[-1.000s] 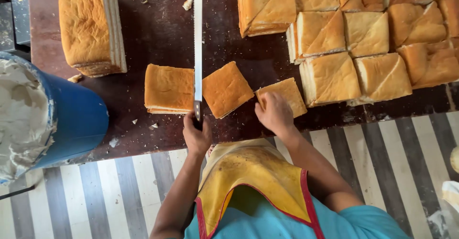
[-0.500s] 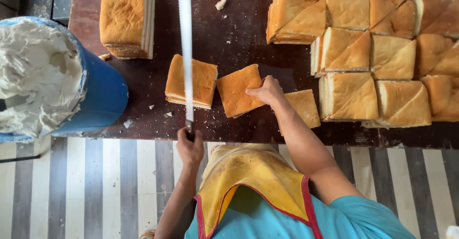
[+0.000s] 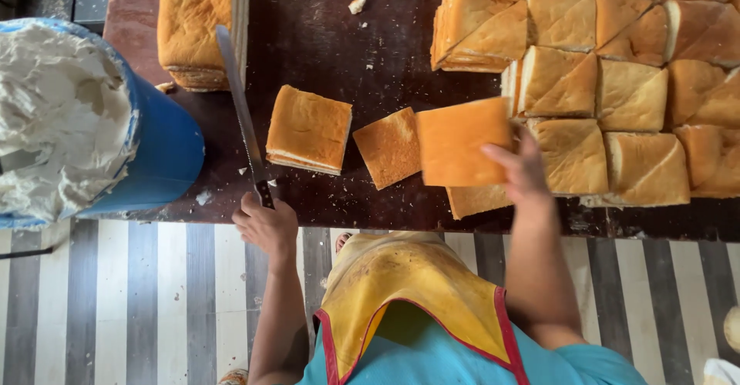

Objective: The person slices layered sponge cake sheets into square pieces with a long serrated knife on a wooden worktable and stacks the cut pieces with the finished batch. Midway they walk to a glass window pane, slide it open and look outside before returning to slice more cake.

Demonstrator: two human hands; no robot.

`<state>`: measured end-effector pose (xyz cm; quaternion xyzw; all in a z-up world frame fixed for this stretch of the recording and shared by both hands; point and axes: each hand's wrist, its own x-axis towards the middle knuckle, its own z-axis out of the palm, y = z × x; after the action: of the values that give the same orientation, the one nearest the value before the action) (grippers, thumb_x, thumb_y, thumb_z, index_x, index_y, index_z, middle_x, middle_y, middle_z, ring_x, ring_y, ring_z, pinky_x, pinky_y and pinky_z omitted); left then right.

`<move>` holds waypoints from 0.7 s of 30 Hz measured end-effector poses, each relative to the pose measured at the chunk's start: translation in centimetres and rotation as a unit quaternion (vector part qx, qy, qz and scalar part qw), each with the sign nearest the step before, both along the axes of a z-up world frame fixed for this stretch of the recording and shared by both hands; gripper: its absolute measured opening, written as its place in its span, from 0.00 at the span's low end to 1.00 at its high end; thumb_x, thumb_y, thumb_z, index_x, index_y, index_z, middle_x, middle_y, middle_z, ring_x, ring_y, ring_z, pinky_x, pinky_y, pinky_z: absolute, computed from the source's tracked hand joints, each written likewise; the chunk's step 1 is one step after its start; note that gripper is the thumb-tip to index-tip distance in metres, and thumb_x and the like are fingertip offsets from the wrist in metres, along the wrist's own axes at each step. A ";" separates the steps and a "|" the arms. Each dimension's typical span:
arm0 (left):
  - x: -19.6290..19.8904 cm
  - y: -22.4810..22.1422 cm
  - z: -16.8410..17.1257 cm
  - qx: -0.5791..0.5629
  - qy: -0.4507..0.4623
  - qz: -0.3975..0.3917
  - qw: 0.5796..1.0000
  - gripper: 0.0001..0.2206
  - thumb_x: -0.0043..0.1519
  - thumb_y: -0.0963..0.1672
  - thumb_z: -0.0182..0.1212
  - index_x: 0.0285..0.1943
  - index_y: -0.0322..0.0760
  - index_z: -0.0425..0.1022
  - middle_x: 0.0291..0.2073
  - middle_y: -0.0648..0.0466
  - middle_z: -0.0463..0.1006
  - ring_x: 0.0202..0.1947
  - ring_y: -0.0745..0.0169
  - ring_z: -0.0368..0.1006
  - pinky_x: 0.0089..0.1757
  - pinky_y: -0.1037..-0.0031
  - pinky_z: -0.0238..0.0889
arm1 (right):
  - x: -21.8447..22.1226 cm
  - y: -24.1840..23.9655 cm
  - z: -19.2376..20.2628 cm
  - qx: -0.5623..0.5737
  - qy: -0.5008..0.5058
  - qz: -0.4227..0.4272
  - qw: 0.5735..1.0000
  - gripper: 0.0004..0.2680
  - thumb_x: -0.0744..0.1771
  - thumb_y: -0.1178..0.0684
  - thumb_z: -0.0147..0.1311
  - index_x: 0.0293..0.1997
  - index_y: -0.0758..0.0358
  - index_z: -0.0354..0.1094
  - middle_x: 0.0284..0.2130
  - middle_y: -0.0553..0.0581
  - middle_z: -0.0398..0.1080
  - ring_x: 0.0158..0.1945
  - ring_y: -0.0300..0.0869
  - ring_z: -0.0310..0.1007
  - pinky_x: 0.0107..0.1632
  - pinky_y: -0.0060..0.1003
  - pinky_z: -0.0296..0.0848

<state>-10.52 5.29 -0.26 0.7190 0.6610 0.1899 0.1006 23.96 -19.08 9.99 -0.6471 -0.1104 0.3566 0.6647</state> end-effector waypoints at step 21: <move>26.1 5.1 -2.2 -0.324 0.137 -0.531 0.771 0.25 0.45 0.54 0.77 0.45 0.34 0.85 0.38 0.42 0.85 0.40 0.50 0.82 0.46 0.62 0.72 | -6.2 -24.5 0.9 0.023 -0.151 -0.294 0.944 0.20 0.64 0.63 0.62 0.63 0.74 0.61 0.52 0.60 0.70 0.54 0.42 0.71 0.59 0.37 0.72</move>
<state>15.55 10.42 -2.43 0.8985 0.2032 -0.2201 0.3210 17.72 -43.61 10.90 -0.6812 -0.0228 0.0411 0.7305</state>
